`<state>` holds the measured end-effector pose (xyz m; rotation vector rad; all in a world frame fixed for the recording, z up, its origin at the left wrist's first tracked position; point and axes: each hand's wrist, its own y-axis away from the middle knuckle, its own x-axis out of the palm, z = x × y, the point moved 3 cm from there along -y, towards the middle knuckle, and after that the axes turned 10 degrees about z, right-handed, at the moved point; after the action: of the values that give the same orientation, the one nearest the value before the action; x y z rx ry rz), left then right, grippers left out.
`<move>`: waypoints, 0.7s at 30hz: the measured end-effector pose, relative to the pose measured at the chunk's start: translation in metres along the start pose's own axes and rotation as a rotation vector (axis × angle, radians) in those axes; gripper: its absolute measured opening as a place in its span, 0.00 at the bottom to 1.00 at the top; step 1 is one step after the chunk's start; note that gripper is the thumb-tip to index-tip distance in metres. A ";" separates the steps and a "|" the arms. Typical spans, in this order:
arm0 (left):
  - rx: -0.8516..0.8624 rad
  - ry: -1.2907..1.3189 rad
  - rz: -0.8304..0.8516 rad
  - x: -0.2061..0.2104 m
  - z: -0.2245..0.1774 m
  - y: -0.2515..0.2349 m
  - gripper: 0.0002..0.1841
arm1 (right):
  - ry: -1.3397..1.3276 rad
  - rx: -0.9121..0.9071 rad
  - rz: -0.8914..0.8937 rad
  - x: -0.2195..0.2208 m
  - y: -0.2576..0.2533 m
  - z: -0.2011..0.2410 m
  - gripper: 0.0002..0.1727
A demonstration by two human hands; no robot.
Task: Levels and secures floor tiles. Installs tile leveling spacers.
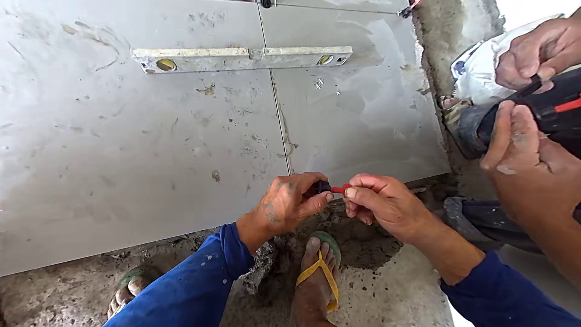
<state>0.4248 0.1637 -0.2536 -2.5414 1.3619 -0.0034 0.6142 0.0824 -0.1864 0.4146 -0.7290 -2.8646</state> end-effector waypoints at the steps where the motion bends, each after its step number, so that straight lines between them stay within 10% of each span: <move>1: 0.001 -0.004 -0.008 -0.001 0.000 0.000 0.13 | 0.118 -0.041 -0.018 -0.001 0.001 0.002 0.12; 7: 0.032 -0.018 -0.038 -0.005 0.000 -0.002 0.14 | 0.547 -0.208 -0.153 -0.005 0.008 0.011 0.10; 13: 0.056 -0.036 -0.024 -0.007 -0.001 -0.003 0.15 | -0.014 0.138 -0.004 0.002 0.004 0.008 0.29; 21: 0.058 -0.037 -0.028 -0.009 -0.001 -0.002 0.16 | 0.107 -0.027 -0.161 0.002 0.004 0.016 0.08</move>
<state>0.4216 0.1722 -0.2515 -2.5006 1.2933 -0.0012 0.6081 0.0855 -0.1715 0.6458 -0.6662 -2.9686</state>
